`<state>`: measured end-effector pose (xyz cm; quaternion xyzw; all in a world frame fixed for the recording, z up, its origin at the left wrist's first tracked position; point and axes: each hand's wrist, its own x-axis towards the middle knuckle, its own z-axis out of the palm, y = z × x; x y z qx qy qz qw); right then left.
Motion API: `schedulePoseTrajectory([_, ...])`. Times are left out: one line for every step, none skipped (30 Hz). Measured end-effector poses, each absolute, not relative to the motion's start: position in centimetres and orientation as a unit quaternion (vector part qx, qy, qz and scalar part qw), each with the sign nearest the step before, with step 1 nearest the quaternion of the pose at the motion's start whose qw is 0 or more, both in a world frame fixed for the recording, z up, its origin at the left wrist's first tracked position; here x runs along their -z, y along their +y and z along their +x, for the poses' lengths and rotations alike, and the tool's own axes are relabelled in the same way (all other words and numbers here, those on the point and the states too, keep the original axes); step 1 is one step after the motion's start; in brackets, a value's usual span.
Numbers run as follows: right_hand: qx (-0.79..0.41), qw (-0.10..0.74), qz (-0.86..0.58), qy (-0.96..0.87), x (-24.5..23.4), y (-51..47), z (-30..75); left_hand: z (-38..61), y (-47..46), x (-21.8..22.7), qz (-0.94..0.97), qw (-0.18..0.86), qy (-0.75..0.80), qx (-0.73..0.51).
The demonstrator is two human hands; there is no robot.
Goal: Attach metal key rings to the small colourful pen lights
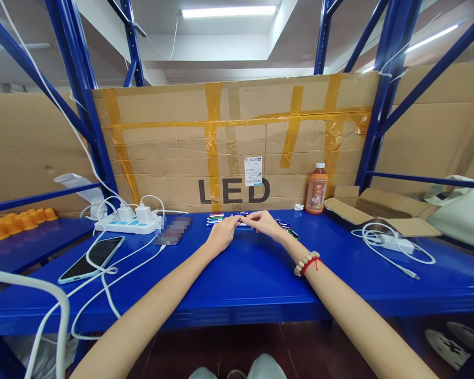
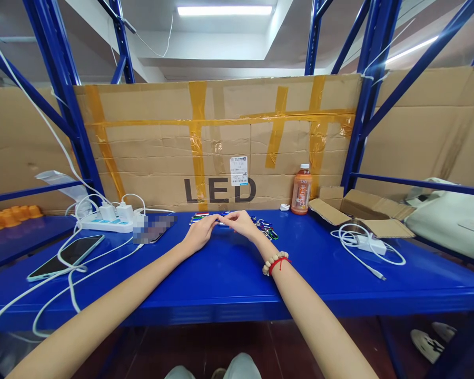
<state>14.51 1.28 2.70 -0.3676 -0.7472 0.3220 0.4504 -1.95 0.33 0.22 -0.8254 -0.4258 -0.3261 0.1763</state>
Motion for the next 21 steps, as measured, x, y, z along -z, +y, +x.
schedulePoseTrajectory([-0.311, 0.460, -0.363, -0.749, -2.7, 1.4, 14.5, -1.9, 0.3, -0.2, -0.824, 0.166, -0.429, 0.331])
schedulePoseTrajectory([-0.299, 0.474, -0.355, -0.748, -2.7, 1.5, 14.5, -2.0, 0.3, -0.2, -0.822, 0.153, -0.433, 0.337])
schedulePoseTrajectory([-0.291, 0.488, -0.344, -0.747, -2.6, 1.7, 14.5, -2.0, 0.3, -0.3, -0.821, 0.138, -0.434, 0.343])
schedulePoseTrajectory([-0.286, 0.501, -0.329, -0.747, -2.6, 1.8, 14.5, -2.0, 0.3, -0.3, -0.822, 0.122, -0.433, 0.349])
schedulePoseTrajectory([-0.285, 0.509, -0.313, -0.749, -2.6, 1.8, 14.5, -2.0, 0.3, -0.3, -0.824, 0.106, -0.431, 0.353])
schedulePoseTrajectory([-0.286, 0.511, -0.298, -0.753, -2.6, 1.9, 14.6, -2.0, 0.3, -0.4, -0.826, 0.090, -0.428, 0.356])
schedulePoseTrajectory([-0.287, 0.510, -0.286, -0.759, -2.5, 2.0, 14.6, -2.1, 0.3, -0.4, -0.829, 0.074, -0.424, 0.358])
schedulePoseTrajectory([-0.287, 0.507, -0.277, -0.764, -2.5, 2.0, 14.6, -2.1, 0.2, -0.5, -0.831, 0.058, -0.420, 0.359])
schedulePoseTrajectory([-0.286, 0.505, -0.270, -0.768, -2.4, 2.1, 14.6, -2.1, 0.2, -0.5, -0.833, 0.045, -0.418, 0.361])
schedulePoseTrajectory([-0.284, 0.504, -0.265, -0.772, -2.4, 2.2, 14.6, -2.2, 0.2, -0.5, -0.834, 0.035, -0.415, 0.362])
schedulePoseTrajectory([-0.282, 0.504, -0.261, -0.774, -2.3, 2.3, 14.6, -2.2, 0.1, -0.5, -0.836, 0.026, -0.410, 0.362])
schedulePoseTrajectory([-0.278, 0.506, -0.257, -0.775, -2.2, 2.4, 14.6, -2.2, 0.1, -0.5, -0.841, 0.020, -0.403, 0.360])
schedulePoseTrajectory([-0.273, 0.506, -0.253, -0.778, -2.2, 2.5, 14.7, -2.2, 0.0, -0.5, -0.846, 0.017, -0.396, 0.357])
schedulePoseTrajectory([-0.267, 0.507, -0.250, -0.781, -2.1, 2.6, 14.8, -2.2, 0.0, -0.5, -0.851, 0.017, -0.391, 0.350])
schedulePoseTrajectory([-0.259, 0.505, -0.247, -0.785, -2.1, 2.7, 14.8, -2.2, 0.0, -0.5, -0.855, 0.019, -0.391, 0.340])
schedulePoseTrajectory([-0.252, 0.502, -0.246, -0.790, -2.1, 2.7, 14.9, -2.3, -0.1, -0.5, -0.859, 0.021, -0.393, 0.329])
schedulePoseTrajectory([-0.249, 0.497, -0.246, -0.794, -2.1, 2.7, 15.1, -2.3, -0.1, -0.5, -0.861, 0.023, -0.396, 0.319])
schedulePoseTrajectory([-0.249, 0.490, -0.246, -0.799, -2.1, 2.7, 15.1, -2.3, -0.2, -0.5, -0.862, 0.024, -0.400, 0.311])
schedulePoseTrajectory([-0.252, 0.483, -0.247, -0.801, -2.2, 2.6, 15.2, -2.3, -0.2, -0.4, -0.864, 0.022, -0.400, 0.305])
schedulePoseTrajectory([-0.258, 0.478, -0.247, -0.803, -2.2, 2.5, 15.3, -2.3, -0.3, -0.5, -0.866, 0.020, -0.399, 0.302])
schedulePoseTrajectory([-0.264, 0.473, -0.248, -0.803, -2.2, 2.5, 15.3, -2.3, -0.3, -0.5, -0.867, 0.019, -0.397, 0.302])
